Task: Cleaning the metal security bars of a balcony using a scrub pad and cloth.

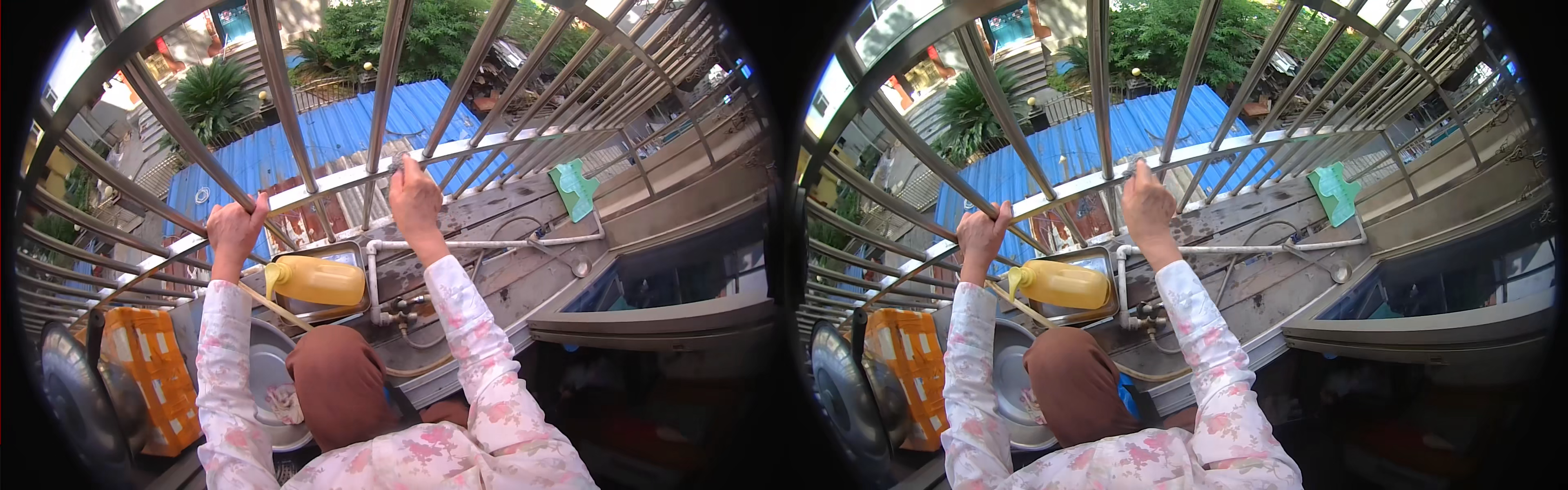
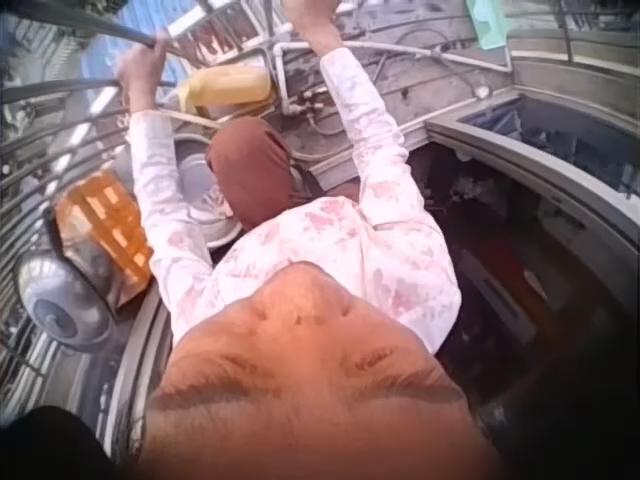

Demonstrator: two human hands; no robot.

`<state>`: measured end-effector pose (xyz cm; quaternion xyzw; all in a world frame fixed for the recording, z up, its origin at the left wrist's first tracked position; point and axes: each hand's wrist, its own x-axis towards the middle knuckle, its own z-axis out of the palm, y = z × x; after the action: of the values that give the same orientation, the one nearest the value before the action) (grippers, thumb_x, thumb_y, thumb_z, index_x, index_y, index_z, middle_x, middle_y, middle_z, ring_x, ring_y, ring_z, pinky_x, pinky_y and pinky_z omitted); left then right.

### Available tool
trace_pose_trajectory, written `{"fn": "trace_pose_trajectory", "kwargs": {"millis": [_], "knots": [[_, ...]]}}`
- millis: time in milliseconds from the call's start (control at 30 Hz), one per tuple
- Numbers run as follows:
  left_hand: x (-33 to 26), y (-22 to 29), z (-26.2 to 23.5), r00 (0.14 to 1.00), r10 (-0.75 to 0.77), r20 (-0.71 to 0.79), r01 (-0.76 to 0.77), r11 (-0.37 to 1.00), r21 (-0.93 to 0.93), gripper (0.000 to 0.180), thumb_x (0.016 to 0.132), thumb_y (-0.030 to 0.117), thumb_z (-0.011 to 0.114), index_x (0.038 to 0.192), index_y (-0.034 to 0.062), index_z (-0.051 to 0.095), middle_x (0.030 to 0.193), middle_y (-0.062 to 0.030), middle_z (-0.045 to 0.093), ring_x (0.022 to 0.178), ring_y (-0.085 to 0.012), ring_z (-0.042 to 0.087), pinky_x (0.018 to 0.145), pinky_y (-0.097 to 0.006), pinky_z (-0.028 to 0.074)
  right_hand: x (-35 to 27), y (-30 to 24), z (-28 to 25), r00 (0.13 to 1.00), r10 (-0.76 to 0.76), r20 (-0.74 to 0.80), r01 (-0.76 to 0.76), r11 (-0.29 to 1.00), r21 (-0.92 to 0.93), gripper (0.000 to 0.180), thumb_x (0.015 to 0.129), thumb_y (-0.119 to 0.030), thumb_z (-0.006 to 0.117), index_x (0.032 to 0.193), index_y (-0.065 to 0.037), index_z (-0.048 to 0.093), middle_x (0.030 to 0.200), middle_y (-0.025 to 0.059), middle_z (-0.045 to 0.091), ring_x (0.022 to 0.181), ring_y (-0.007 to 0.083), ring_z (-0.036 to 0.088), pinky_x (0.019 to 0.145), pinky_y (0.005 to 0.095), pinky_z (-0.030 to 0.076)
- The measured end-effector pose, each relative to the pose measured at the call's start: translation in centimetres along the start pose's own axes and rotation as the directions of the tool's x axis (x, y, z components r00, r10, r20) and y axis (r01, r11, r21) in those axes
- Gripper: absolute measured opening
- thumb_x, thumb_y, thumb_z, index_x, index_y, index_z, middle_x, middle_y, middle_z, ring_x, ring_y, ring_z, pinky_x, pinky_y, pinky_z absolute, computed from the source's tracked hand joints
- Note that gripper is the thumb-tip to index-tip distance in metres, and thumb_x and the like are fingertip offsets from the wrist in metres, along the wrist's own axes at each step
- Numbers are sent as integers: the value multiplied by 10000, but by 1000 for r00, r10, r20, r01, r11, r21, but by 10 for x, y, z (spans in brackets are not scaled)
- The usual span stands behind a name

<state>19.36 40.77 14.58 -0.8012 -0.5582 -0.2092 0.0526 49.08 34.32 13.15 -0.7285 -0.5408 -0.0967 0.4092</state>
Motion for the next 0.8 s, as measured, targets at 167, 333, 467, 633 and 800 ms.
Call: {"fn": "trace_pose_trajectory", "kwargs": {"millis": [167,333,467,633,800], "knots": [[5,10,-5,998,-19,66,22,999,-42,505,957,460,437,674,92,636,589,-122,616,601,-322,615,687,-400,446,36,-3,-5,964,14,265,20,992,-126,156,863,-138,593,995,-68,641,757,181,675,692,366,675,628,472,529],[1,-3,4,1000,-4,20,4,1000,11,522,945,483,456,655,104,666,597,-120,623,585,-313,603,652,-385,437,8,53,-24,977,-193,87,207,954,-217,205,854,-113,610,1052,-112,661,832,135,676,662,317,676,576,423,528],[5,1,-2,999,-12,49,11,1000,25,517,945,478,459,653,103,663,597,-120,623,588,-319,603,654,-397,443,2,94,-55,956,-291,-32,289,956,-39,243,866,-103,611,1108,-91,628,894,110,670,673,309,666,570,408,525],[3,-2,-1,998,5,58,-8,998,62,523,953,474,447,659,95,654,602,-121,626,602,-316,613,656,-420,449,57,109,-52,949,-204,-241,197,979,-53,226,888,-130,603,1110,-88,608,894,126,667,681,337,661,596,434,534],[1,-2,6,997,8,74,-9,1000,15,515,960,461,443,670,89,650,608,-126,626,614,-317,617,661,-411,449,36,94,-2,995,76,-64,-77,997,-6,233,895,-178,578,1108,-106,639,930,159,693,741,360,678,682,443,546]]}}
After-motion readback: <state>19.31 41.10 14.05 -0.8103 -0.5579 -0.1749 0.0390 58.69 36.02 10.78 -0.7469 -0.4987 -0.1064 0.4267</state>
